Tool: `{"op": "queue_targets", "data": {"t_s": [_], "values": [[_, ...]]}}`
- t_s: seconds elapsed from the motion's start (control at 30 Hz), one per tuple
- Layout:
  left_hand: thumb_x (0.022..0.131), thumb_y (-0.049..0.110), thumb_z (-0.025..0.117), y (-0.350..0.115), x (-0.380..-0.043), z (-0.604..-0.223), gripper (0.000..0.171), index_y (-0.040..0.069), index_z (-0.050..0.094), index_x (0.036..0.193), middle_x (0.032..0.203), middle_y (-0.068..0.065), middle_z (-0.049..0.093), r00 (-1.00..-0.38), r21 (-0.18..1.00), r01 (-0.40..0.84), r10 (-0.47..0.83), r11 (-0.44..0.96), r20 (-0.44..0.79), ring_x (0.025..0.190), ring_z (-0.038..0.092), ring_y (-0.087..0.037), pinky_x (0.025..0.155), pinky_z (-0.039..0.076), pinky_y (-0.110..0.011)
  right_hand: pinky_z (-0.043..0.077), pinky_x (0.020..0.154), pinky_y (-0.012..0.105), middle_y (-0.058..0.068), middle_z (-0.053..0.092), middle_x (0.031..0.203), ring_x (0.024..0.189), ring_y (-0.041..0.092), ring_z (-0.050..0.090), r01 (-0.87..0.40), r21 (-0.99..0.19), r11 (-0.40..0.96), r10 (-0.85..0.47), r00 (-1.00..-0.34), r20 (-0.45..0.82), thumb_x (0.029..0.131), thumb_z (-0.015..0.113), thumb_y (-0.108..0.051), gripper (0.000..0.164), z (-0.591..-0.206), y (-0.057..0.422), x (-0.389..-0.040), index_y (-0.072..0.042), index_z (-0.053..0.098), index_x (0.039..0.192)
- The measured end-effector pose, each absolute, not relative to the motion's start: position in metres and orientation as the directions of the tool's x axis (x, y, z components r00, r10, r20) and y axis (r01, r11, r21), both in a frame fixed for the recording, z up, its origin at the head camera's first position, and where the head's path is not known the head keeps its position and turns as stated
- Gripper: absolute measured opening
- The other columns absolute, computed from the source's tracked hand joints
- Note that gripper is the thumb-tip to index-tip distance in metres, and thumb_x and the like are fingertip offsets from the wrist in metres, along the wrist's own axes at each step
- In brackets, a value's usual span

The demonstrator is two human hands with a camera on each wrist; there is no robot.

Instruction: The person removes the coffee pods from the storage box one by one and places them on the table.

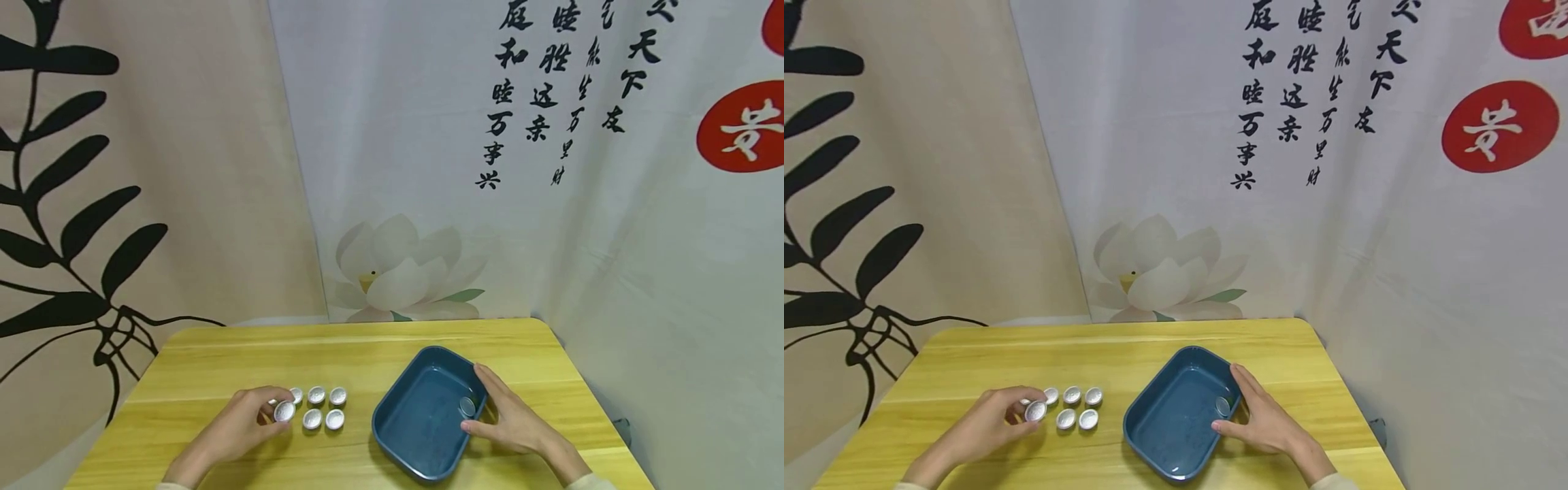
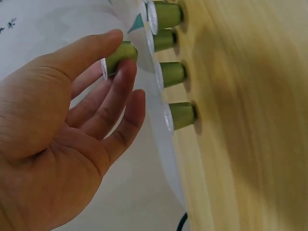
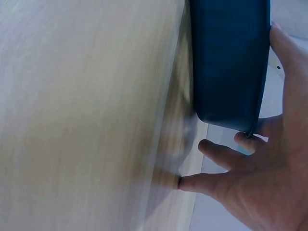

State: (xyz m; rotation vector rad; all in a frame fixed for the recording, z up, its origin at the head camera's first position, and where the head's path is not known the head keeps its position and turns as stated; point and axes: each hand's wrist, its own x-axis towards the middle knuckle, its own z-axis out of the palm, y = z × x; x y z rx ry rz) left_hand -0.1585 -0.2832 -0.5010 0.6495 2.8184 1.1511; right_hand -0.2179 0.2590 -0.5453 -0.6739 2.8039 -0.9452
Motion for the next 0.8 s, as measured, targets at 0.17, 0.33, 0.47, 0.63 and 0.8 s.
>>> {"op": "queue_targets", "data": {"t_s": [0.17, 0.33, 0.47, 0.63, 0.8], "values": [[0.095, 0.014, 0.091, -0.285, -0.158, -0.511, 0.036, 0.004, 0.079, 0.127, 0.113, 0.001, 0.082, -0.913, 0.64, 0.38, 0.383, 0.669, 0.142, 0.089, 0.067, 0.003, 0.075, 0.062, -0.023, 0.04, 0.127, 0.079, 0.023, 0.021, 0.188, 0.17, 0.054, 0.033, -0.372, -0.596, 0.712, -0.439, -0.898, 0.036, 0.097, 0.082, -0.064, 0.119, -0.545, 0.26, -0.218, -0.008, 0.02, 0.181], [0.093, 0.015, 0.092, -0.285, -0.158, -0.52, 0.036, 0.003, 0.08, 0.125, 0.11, 0.002, 0.082, -0.924, 0.616, 0.36, 0.36, 0.701, 0.13, 0.089, 0.07, 0.001, 0.077, 0.065, -0.025, 0.04, 0.128, 0.078, 0.022, 0.02, 0.189, 0.17, 0.053, 0.033, -0.37, -0.591, 0.717, -0.438, -0.899, 0.031, 0.097, 0.082, -0.066, 0.119, -0.544, 0.26, -0.218, -0.009, 0.02, 0.181], [0.093, 0.014, 0.093, -0.283, -0.158, -0.526, 0.036, 0.002, 0.08, 0.125, 0.112, -0.003, 0.083, -0.927, 0.62, 0.35, 0.357, 0.702, 0.12, 0.09, 0.075, -0.006, 0.079, 0.068, -0.03, 0.041, 0.128, 0.078, 0.023, 0.021, 0.188, 0.17, 0.053, 0.033, -0.367, -0.59, 0.719, -0.438, -0.898, 0.025, 0.097, 0.082, -0.066, 0.119, -0.545, 0.259, -0.218, -0.008, 0.02, 0.181], [0.092, 0.012, 0.093, -0.283, -0.158, -0.531, 0.036, 0.002, 0.08, 0.124, 0.111, -0.006, 0.083, -0.926, 0.62, 0.348, 0.359, 0.703, 0.113, 0.089, 0.077, -0.009, 0.079, 0.07, -0.034, 0.04, 0.128, 0.078, 0.024, 0.021, 0.188, 0.17, 0.053, 0.033, -0.37, -0.599, 0.71, -0.442, -0.897, 0.031, 0.097, 0.083, -0.064, 0.119, -0.544, 0.259, -0.218, -0.007, 0.021, 0.181], [0.092, 0.011, 0.093, -0.283, -0.159, -0.533, 0.034, 0.004, 0.08, 0.122, 0.11, -0.003, 0.083, -0.937, 0.616, 0.317, 0.34, 0.721, 0.084, 0.089, 0.074, -0.004, 0.079, 0.069, -0.032, 0.04, 0.127, 0.08, 0.025, 0.021, 0.188, 0.17, 0.055, 0.032, -0.364, -0.602, 0.711, -0.439, -0.898, 0.024, 0.097, 0.082, -0.063, 0.118, -0.543, 0.259, -0.218, -0.007, 0.021, 0.181]]}}
